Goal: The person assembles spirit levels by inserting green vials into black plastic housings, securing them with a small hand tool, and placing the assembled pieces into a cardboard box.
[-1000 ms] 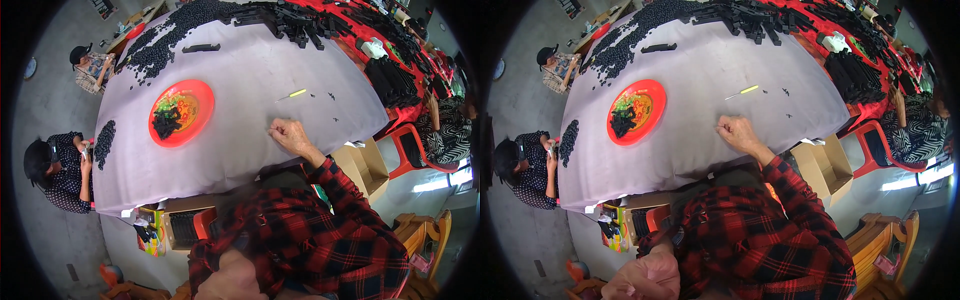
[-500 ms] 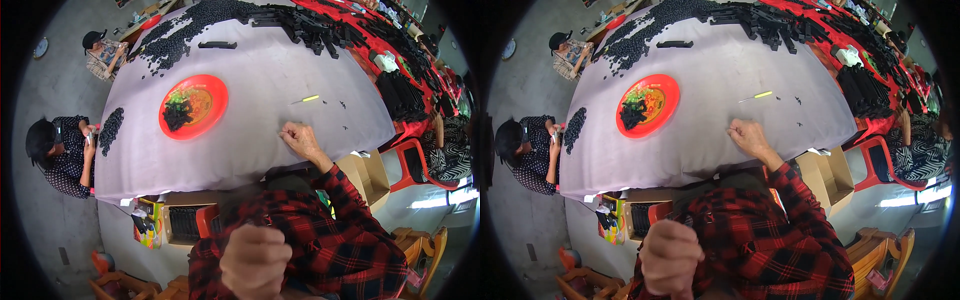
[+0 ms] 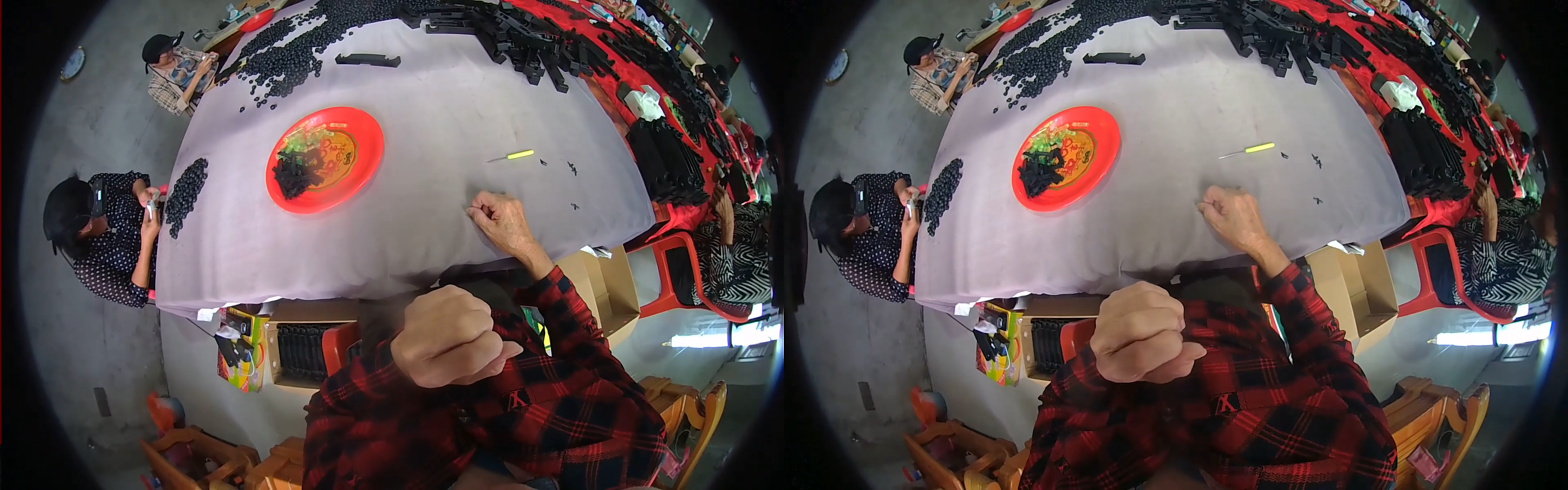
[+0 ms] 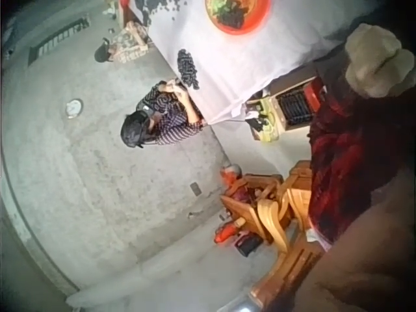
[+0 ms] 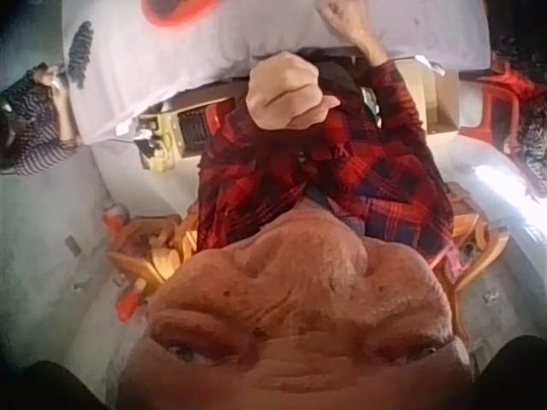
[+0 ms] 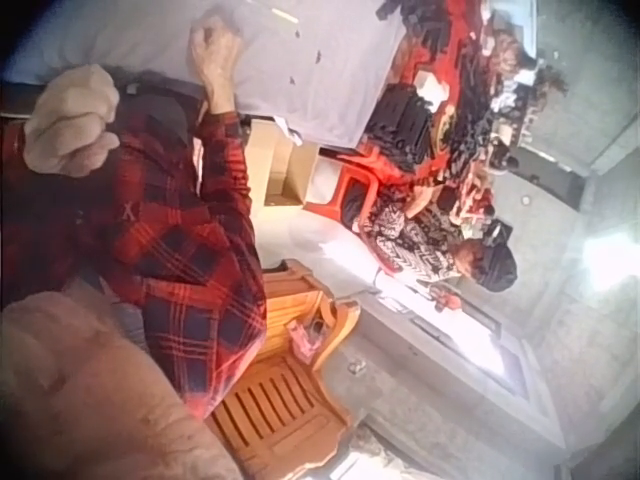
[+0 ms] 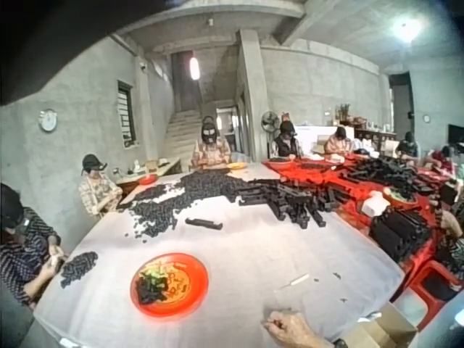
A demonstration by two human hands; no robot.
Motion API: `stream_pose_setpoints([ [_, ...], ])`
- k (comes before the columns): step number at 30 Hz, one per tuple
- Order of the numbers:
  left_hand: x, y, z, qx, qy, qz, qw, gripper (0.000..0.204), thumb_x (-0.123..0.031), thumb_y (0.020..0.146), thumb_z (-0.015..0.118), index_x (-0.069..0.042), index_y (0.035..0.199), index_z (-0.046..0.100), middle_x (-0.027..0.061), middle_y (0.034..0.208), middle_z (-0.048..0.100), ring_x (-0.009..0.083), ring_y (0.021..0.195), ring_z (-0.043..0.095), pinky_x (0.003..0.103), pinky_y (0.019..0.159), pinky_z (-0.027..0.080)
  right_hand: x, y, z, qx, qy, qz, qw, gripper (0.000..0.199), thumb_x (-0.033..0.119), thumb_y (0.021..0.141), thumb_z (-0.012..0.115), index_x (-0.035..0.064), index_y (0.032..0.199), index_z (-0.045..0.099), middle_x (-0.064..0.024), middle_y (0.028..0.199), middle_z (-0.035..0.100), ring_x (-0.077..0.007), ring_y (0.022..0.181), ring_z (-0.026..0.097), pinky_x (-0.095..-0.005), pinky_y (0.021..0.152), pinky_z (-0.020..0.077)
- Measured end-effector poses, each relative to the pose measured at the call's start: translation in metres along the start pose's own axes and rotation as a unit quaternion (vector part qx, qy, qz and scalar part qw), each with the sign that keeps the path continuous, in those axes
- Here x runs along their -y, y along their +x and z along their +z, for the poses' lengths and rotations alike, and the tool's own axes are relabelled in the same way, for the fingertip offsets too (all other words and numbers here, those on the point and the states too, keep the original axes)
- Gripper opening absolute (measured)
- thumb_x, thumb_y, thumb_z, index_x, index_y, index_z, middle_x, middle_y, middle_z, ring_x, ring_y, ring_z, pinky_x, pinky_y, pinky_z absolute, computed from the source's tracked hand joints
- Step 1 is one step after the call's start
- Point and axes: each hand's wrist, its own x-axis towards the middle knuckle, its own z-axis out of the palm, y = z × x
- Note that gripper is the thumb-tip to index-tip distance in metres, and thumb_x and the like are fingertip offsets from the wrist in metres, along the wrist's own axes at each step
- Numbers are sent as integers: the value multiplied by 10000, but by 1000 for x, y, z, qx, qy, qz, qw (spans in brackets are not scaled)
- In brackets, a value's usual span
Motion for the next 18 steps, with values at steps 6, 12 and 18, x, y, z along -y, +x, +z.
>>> stream_pose_setpoints([
  [6,-3,3,-8,-2,9,-28,1000,271,-85,762,808,-46,777,540,70,837,590,224,603,617,330,499,492,-4,0,2,-4,-7,-2,1000,216,160,858,723,21,789,573,-131,650,572,-297,589,521,-396,620,455],
  [12,-7,6,-11,14,32,-32,999,248,-56,769,782,-48,763,535,85,850,607,242,618,628,346,534,505,-6,-1,0,-15,-36,-48,998,156,122,865,720,30,819,603,-95,647,580,-235,558,527,-359,601,460],
  [18,-10,29,-42,-106,72,-45,991,390,-359,973,647,9,1044,544,125,855,543,225,595,551,318,483,458,32,-20,-17,-89,148,-37,984,78,15,841,719,20,828,642,-54,668,592,-136,565,552,-263,536,431],
])
